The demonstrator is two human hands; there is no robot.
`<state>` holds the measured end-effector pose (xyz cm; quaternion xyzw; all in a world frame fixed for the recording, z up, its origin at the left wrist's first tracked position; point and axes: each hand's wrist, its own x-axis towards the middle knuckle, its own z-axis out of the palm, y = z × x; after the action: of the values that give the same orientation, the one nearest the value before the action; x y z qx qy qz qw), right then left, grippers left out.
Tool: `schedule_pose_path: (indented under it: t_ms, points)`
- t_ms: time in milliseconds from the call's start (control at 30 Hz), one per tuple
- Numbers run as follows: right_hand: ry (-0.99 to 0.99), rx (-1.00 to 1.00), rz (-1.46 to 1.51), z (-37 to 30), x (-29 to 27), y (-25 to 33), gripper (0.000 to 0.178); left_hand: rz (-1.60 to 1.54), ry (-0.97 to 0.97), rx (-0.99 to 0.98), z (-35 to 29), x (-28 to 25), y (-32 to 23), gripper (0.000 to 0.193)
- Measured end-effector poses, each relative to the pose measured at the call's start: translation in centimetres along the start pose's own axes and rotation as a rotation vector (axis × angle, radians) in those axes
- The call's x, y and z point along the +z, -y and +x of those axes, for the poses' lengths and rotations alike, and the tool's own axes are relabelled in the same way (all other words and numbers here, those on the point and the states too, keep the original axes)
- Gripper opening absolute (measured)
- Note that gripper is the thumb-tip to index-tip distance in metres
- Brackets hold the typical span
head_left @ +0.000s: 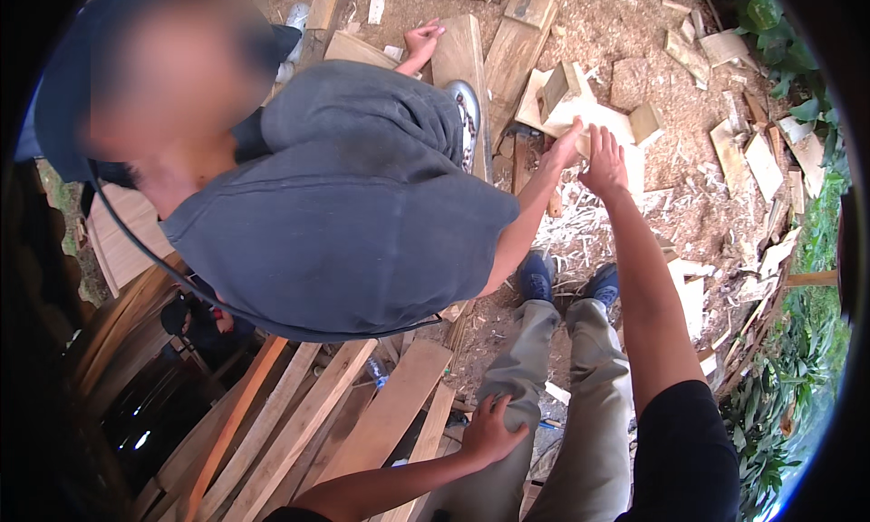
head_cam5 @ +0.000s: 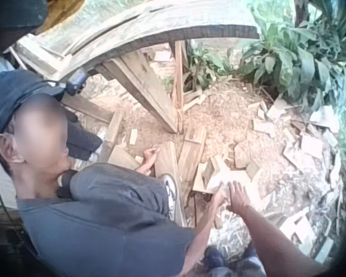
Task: The person handles and inspects various wooden planks and frames in an outdoor workshop. They pick up pieces, check their fit, and later sit on the ground to work with nails and a hammer on a wooden frame.
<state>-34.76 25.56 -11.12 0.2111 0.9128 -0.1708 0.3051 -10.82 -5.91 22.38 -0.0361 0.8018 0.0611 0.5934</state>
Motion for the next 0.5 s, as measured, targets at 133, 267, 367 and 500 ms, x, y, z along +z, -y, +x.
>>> schedule_pose_path:
  t_ms: [133,267,367,500]
  points:
    - [-0.281,-0.005,-0.039,2.7,4.1,0.7,0.079,-0.018,0.005,-0.006,0.2,-0.6,-0.2,0.072]
    - [-0.411,-0.104,-0.084,3.7,6.5,-0.6,0.067,0.061,0.005,-0.021,0.4,-0.5,-0.5,0.074]
    - [-0.377,-0.135,-0.183,3.2,5.8,-1.0,0.068,0.071,0.025,-0.035,0.2,-0.6,-1.1,0.074]
    - [-0.414,-0.179,-0.123,3.9,4.4,-1.8,0.071,0.123,-0.003,-0.028,0.3,-0.4,-1.3,0.073]
